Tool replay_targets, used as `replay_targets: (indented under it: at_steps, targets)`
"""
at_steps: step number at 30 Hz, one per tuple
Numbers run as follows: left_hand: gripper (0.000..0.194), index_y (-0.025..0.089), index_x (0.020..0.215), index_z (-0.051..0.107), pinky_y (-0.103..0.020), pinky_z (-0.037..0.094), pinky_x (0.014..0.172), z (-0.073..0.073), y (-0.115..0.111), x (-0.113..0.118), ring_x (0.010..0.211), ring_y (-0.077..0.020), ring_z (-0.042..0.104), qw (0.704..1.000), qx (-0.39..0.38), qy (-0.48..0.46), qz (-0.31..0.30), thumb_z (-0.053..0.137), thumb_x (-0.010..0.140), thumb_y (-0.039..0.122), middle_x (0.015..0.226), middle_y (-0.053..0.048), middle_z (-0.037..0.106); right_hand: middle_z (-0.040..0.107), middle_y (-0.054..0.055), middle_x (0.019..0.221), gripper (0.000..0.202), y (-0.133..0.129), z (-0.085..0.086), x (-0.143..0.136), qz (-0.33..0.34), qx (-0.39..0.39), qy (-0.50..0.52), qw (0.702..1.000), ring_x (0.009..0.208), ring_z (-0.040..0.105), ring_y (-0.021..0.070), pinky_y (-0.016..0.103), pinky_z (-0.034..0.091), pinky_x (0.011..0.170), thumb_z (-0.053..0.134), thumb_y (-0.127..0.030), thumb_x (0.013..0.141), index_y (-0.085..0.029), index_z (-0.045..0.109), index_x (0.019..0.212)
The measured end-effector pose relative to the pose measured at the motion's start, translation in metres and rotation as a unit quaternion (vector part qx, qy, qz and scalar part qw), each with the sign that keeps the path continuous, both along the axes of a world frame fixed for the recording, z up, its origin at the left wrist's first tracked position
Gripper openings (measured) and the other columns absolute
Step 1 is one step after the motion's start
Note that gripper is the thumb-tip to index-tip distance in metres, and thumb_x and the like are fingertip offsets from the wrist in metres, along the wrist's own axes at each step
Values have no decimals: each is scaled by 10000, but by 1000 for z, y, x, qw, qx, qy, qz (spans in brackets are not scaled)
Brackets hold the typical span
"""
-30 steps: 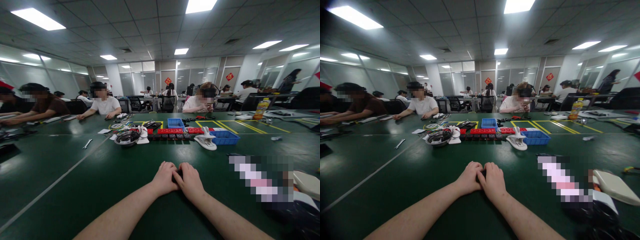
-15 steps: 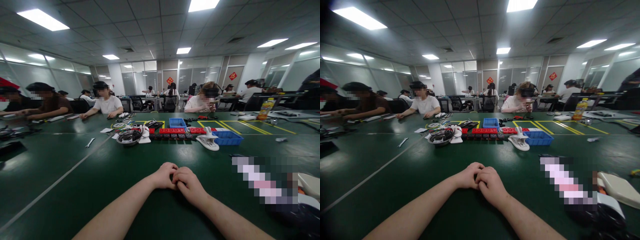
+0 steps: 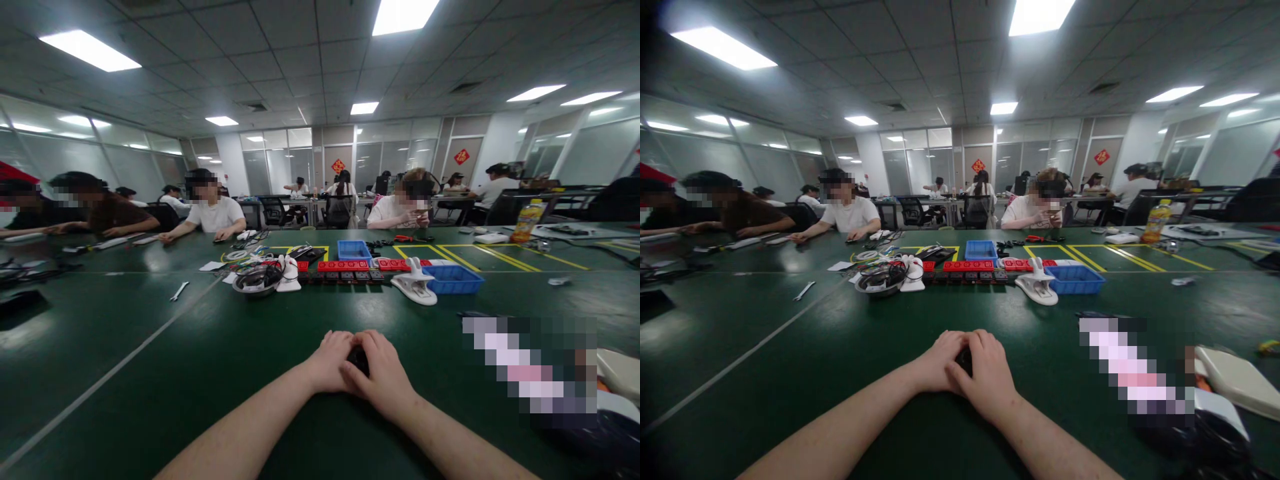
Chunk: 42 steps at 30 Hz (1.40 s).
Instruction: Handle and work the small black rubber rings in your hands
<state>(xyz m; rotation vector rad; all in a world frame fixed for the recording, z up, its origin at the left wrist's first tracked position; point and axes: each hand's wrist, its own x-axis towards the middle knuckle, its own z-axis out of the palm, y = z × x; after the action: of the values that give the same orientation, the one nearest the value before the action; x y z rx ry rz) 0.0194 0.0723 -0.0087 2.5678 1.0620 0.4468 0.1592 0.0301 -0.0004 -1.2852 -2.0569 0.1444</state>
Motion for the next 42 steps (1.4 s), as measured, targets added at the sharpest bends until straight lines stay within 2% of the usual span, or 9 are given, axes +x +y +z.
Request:
replay_targets:
  at_steps: [4, 13, 17, 22, 28, 32, 36, 39, 42]
  targets:
    - [620, 199, 1055, 480, -493, 209, 1009, -5, -8, 9, 1014, -260, 460, 996, 33, 7, 83, 681, 538, 476, 1025, -59, 513, 520, 60, 812, 182, 5, -4, -1, -78, -17, -52, 995, 779, 495, 212, 333, 377, 686, 472, -337, 787, -162, 506, 827]
    - [301, 195, 809, 587, -508, 188, 1008, -5, -6, 9, 916, -221, 509, 992, 52, -29, 109, 647, 590, 393, 913, -27, 548, 520, 38, 756, 167, 13, -9, 3, -92, -9, -64, 994, 747, 507, 201, 311, 358, 654, 482, -339, 778, -173, 474, 777]
    - [351, 190, 865, 601, -490, 199, 1006, -8, -3, 7, 911, -220, 508, 994, 59, -42, 87, 678, 574, 371, 911, -26, 552, 525, 34, 759, 132, 14, -8, 5, -60, -3, -37, 998, 753, 496, 196, 314, 360, 669, 499, -310, 759, -180, 494, 777]
    - [385, 197, 933, 623, -359, 380, 881, -5, 8, -2, 954, -231, 479, 999, 17, -44, 4, 705, 582, 331, 1000, -40, 539, 550, 43, 795, 116, 10, -3, 5, 16, 1, 6, 1000, 780, 494, 192, 340, 366, 727, 457, -158, 709, -183, 537, 789]
    - [329, 247, 894, 646, -374, 316, 949, -3, 16, -10, 1058, -246, 427, 997, -21, -23, -64, 729, 588, 333, 1094, -11, 519, 586, 24, 735, 199, 6, -1, 5, 111, 41, 65, 991, 768, 511, 182, 368, 367, 783, 405, -97, 641, -194, 559, 721]
    - [283, 243, 849, 652, -380, 302, 963, -4, 18, -9, 1079, -249, 424, 998, -23, -4, -66, 730, 580, 280, 1120, -8, 515, 591, 3, 659, 196, 5, -3, 0, 165, 47, 78, 982, 733, 523, 163, 357, 365, 786, 386, -78, 635, -198, 523, 562]
    - [350, 227, 924, 636, -385, 305, 963, -4, 18, -8, 1089, -259, 423, 998, -20, 3, -67, 714, 583, 251, 1130, -33, 512, 542, -11, 571, 219, 2, -6, -4, 186, 52, 72, 979, 653, 516, 143, 359, 366, 802, 377, -75, 653, -195, 485, 506]
    - [403, 227, 970, 615, -389, 307, 960, -4, 17, -8, 1084, -264, 425, 998, -13, 2, -67, 710, 580, 267, 1136, -39, 508, 556, -18, 596, 206, 0, -4, -3, 187, 52, 67, 979, 741, 533, 153, 397, 303, 908, 377, -58, 635, -202, 499, 553]
    - [544, 226, 1047, 559, -387, 314, 954, -3, 14, -8, 1054, -260, 444, 998, -7, -11, -59, 733, 535, 288, 1118, -40, 513, 599, 6, 774, 217, -2, 0, 1, 167, 68, 70, 981, 867, 515, 180, 423, 274, 936, 399, -73, 641, -207, 539, 739]
